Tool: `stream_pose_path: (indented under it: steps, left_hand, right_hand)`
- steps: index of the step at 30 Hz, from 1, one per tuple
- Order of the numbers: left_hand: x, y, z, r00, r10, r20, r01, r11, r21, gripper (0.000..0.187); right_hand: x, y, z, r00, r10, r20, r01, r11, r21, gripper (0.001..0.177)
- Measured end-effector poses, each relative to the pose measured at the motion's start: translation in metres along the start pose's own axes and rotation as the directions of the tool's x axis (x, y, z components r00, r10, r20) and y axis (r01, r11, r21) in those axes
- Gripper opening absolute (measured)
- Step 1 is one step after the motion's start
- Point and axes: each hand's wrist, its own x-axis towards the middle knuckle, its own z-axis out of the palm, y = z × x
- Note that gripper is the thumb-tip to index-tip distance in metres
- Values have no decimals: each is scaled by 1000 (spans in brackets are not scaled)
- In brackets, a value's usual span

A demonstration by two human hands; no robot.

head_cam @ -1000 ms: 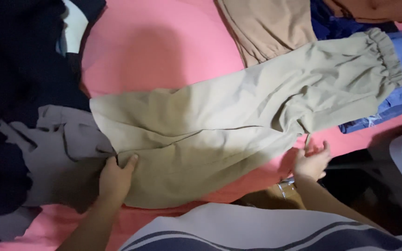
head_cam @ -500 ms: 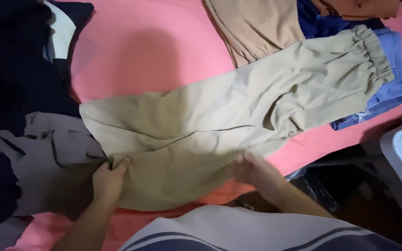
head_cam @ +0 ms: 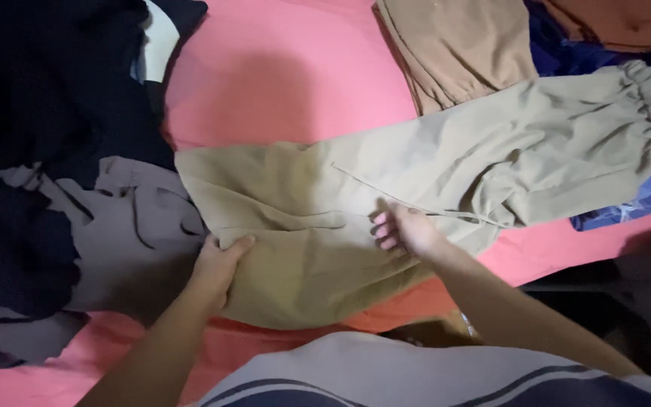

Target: The person folds three pairs of trousers on a bed. They first fold beige trousers, then dark gray trousers, and finally black trousers, placing each folded item on a growing stack.

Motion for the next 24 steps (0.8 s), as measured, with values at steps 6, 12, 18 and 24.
stream_pose_path:
  steps: [6, 12, 18, 24]
  left_hand:
    - [-35, 51, 27, 989, -40, 143, 47, 998, -47, 68]
    - [-14, 56, 67, 866, 302, 399, -307, 950, -51, 65]
    - [-14, 75, 134, 848, 288, 444, -266, 957, -113, 65]
    - [-14, 65, 145, 849, 234, 473, -125, 960, -251, 60]
  right_hand:
    - [-65, 4, 53, 903, -416, 104, 428, 887, -172, 31]
    - [-116, -74, 95, 910, -342, 236, 373, 923, -100, 59]
    - [-115, -90, 85, 831, -497, 251, 532, 842, -95, 90]
    - [-81, -59, 76, 789, -609, 80, 572, 776, 267, 102]
